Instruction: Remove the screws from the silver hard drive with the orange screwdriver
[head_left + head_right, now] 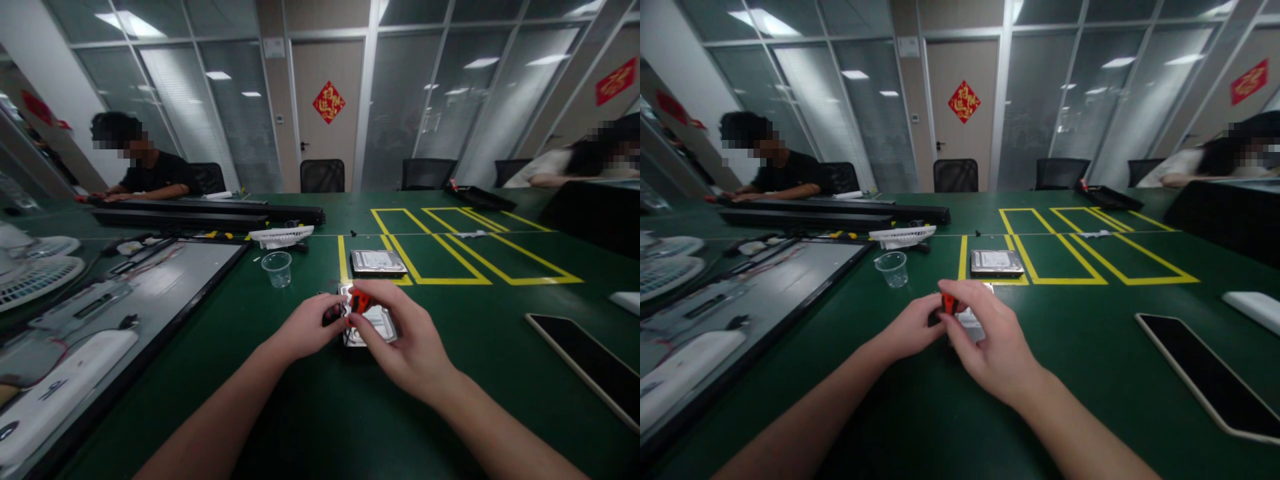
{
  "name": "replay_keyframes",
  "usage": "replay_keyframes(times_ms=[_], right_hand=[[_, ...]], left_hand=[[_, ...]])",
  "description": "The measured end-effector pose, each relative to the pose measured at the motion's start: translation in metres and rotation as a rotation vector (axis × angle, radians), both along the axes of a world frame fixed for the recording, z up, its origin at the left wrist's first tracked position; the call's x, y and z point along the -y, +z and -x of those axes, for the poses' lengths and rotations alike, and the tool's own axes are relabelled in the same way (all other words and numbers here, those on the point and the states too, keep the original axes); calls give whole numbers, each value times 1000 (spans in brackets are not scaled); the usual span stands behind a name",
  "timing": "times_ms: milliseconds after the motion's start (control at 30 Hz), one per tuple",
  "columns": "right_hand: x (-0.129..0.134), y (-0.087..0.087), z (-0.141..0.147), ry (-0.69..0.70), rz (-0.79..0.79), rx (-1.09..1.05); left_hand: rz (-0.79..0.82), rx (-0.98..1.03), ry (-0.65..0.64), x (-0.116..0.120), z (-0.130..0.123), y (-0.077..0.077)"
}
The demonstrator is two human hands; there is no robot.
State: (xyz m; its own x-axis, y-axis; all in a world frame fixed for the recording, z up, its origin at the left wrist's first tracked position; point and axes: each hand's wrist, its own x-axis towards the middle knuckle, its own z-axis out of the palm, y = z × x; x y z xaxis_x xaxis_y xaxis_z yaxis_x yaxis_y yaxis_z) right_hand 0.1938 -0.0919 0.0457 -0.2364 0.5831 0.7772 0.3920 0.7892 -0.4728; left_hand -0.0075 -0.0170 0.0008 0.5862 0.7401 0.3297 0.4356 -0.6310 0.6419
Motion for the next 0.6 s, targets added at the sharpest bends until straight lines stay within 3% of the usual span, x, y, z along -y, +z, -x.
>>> replay_keyframes(times_ms=[167, 367, 600], right_hand=[[2, -2, 0, 32, 59, -20], [-1, 2, 0, -11, -39, -4], [3, 2, 1, 18, -12, 8]], left_hand=[[8, -13, 4, 0, 0, 0], [19, -4, -13, -1, 0, 1], [7, -2, 1, 1, -1, 2]])
